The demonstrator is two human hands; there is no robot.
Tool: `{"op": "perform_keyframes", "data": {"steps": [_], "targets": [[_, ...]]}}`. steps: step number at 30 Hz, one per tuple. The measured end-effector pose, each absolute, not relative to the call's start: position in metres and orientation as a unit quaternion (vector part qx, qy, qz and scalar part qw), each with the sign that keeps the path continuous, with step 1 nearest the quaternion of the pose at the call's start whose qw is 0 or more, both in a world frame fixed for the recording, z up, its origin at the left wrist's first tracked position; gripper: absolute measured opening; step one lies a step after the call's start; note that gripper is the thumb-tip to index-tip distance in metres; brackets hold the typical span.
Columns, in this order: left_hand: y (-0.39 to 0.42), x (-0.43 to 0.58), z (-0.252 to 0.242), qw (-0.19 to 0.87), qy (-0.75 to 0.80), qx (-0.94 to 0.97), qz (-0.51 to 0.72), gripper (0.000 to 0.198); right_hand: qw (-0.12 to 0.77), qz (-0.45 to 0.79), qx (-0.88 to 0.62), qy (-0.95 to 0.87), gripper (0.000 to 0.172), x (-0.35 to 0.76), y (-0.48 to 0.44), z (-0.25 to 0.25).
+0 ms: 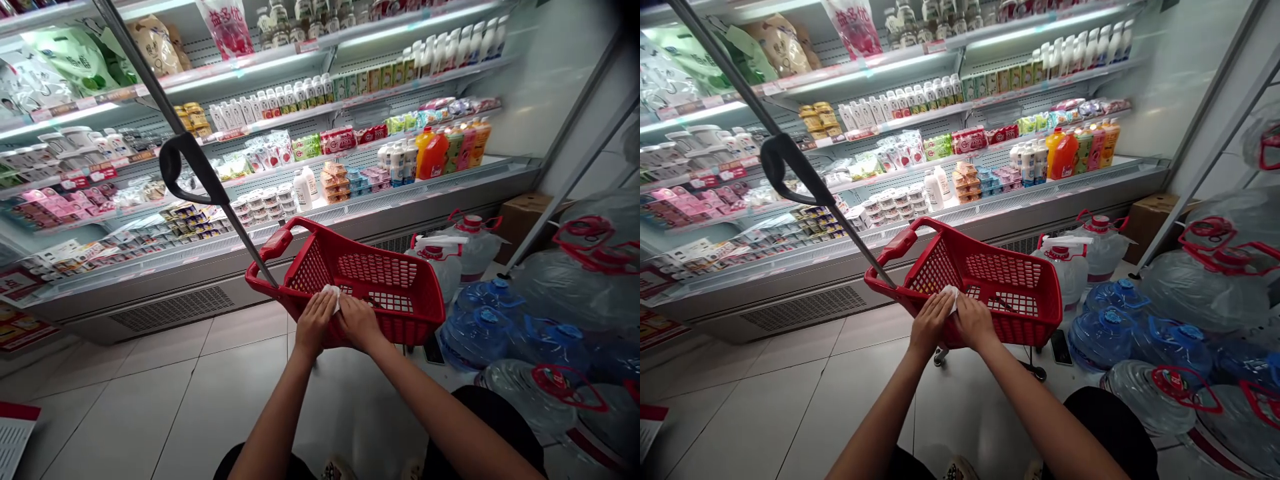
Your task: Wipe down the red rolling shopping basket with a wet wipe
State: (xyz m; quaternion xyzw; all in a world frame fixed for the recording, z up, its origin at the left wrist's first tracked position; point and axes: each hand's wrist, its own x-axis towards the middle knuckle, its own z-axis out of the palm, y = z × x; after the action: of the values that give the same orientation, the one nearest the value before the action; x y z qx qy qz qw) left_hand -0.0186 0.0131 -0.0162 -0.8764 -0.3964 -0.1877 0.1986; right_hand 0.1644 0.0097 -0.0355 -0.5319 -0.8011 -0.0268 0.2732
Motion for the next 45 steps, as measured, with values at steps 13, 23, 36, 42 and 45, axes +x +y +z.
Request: {"op": "perform_keyframes", "data": {"steps": [13,23,36,42,45], "targets": [[0.013,-0.061,0.005,0.273,-0.451,-0.814,-0.244,0.058,0.279,-0.04,-0.52,-0.806,0.07,0.166,0.007,-0.042],[0.023,-0.042,-0.009,0.206,-0.441,-0.849,-0.203,0.063,0.241,-0.029,-0.533,-0.811,0.048,0.217,0.011,-0.049],[0.01,0.021,-0.06,0.164,-0.413,-0.86,-0.253,0.059,0.117,0.034,-0.585,-0.802,0.044,0.204,-0.001,-0.037],[0.033,-0.046,-0.027,0.168,-0.456,-0.838,-0.248,0.059,0.057,0.087,-0.592,-0.799,0.047,0.24,-0.016,-0.04],[0.025,-0.019,-0.043,0.164,-0.466,-0.824,-0.277,0.055,0.062,0.097,-0.594,-0.796,0.043,0.232,-0.022,-0.042]]}}
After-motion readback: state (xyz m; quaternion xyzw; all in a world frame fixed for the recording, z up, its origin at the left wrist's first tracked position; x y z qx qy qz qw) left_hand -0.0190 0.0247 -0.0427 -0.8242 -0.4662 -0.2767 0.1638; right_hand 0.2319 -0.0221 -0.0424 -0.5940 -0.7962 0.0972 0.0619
